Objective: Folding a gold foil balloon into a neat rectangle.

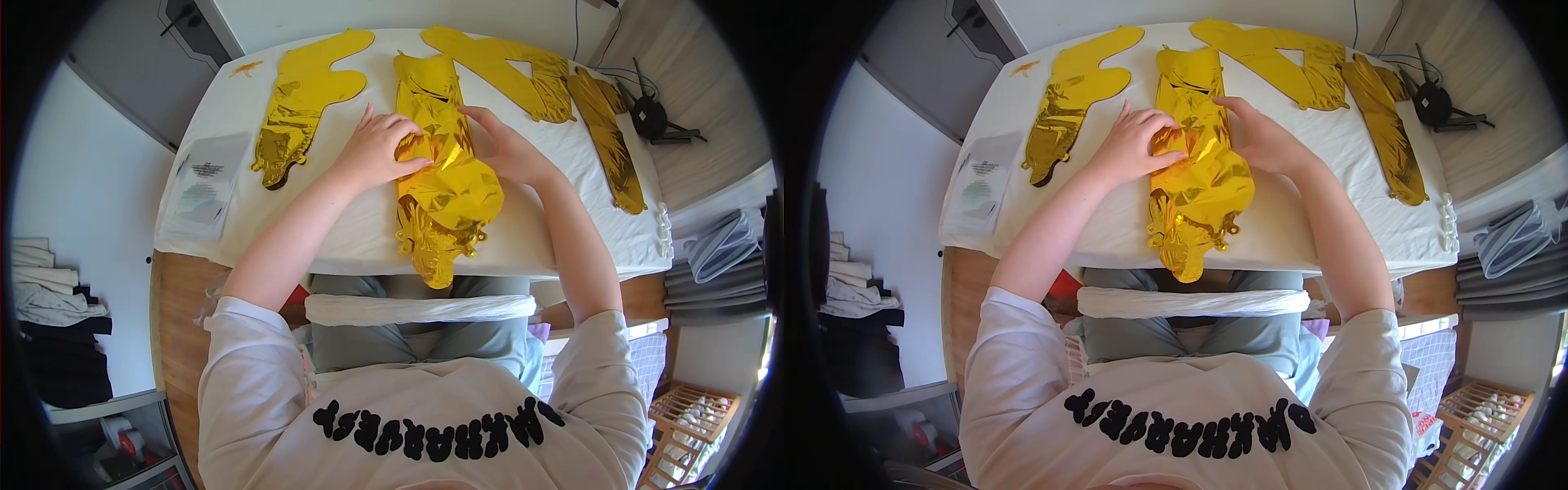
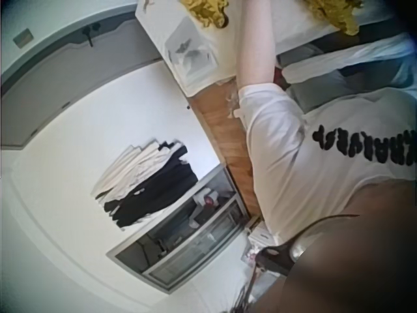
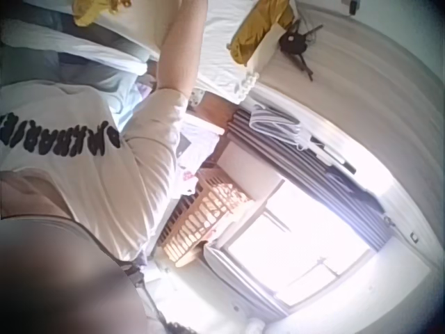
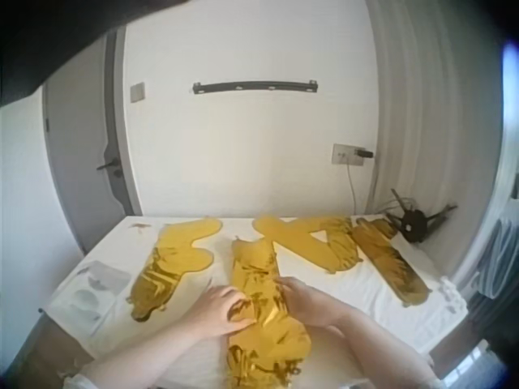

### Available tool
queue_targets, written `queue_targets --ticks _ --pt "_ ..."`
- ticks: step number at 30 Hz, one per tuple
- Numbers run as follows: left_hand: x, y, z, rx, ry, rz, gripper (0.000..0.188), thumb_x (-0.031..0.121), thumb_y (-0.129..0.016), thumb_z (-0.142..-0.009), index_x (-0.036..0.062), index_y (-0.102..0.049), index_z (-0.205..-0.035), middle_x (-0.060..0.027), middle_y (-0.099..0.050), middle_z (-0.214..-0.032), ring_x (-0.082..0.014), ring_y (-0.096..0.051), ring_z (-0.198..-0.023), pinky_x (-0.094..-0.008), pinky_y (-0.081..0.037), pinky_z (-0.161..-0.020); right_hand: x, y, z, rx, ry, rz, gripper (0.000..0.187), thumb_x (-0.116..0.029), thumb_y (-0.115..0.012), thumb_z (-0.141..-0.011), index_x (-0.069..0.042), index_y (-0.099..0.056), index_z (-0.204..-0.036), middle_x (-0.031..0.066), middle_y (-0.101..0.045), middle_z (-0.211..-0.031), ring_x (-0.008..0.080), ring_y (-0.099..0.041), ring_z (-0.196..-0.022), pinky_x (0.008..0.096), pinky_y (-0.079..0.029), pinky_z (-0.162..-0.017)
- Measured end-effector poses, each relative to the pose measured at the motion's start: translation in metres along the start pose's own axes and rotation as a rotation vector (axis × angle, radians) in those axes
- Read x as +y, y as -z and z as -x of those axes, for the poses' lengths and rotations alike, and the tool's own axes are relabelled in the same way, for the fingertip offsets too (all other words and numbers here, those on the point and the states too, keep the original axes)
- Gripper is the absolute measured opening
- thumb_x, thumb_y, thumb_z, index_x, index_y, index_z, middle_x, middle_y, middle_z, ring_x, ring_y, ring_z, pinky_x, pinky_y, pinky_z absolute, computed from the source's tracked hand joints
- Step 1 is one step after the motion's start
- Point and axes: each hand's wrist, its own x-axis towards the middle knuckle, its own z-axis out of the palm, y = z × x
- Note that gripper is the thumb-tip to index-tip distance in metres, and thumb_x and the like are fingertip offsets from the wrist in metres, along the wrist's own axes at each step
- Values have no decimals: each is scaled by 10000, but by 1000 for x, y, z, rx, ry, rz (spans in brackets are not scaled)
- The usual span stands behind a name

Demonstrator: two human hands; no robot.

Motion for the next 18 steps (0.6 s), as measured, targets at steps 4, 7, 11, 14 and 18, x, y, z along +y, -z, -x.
queue_targets --ticks 4,7,11,14,18 --pt "1 2 -2 -16 -7 10 545 491 -797 -858 119 -630 -1219 -67 -646 -1258 -295 -579 -1272 -626 -150 -1268 7 11 -2 42 -28 182 736 -112 -772 -865 -78 -474 -1537 118 -538 -1530 254 -476 -1442 384 -291 -1254" --pt "1 5 -2 -57 10 41 573 501 -802 -850 119 -624 -1238 -64 -636 -1277 -295 -568 -1287 -626 -145 -1266 10 13 -1 9 -37 227 681 -94 -744 -872 -98 -517 -1514 112 -598 -1471 255 -524 -1391 381 -301 -1246" --pt "-1 6 1 -68 -1 33 654 531 -815 -826 117 -614 -1291 -68 -612 -1334 -297 -537 -1332 -616 -143 -1269 10 7 -1 29 9 326 651 -100 -724 -887 -128 -532 -1508 108 -621 -1439 265 -541 -1363 399 -287 -1250" --pt "-3 3 2 -36 -24 20 710 556 -823 -806 109 -608 -1314 -73 -597 -1365 -302 -521 -1354 -611 -146 -1271 11 6 -2 18 -9 313 642 -110 -719 -896 -137 -533 -1509 101 -626 -1435 263 -537 -1369 432 -246 -1265" --pt "-2 0 2 -25 -38 1 753 580 -828 -789 100 -604 -1325 -80 -589 -1381 -308 -508 -1371 -612 -149 -1271 12 7 0 7 -17 294 641 -116 -716 -906 -141 -523 -1516 98 -623 -1437 266 -538 -1365 432 -229 -1269"
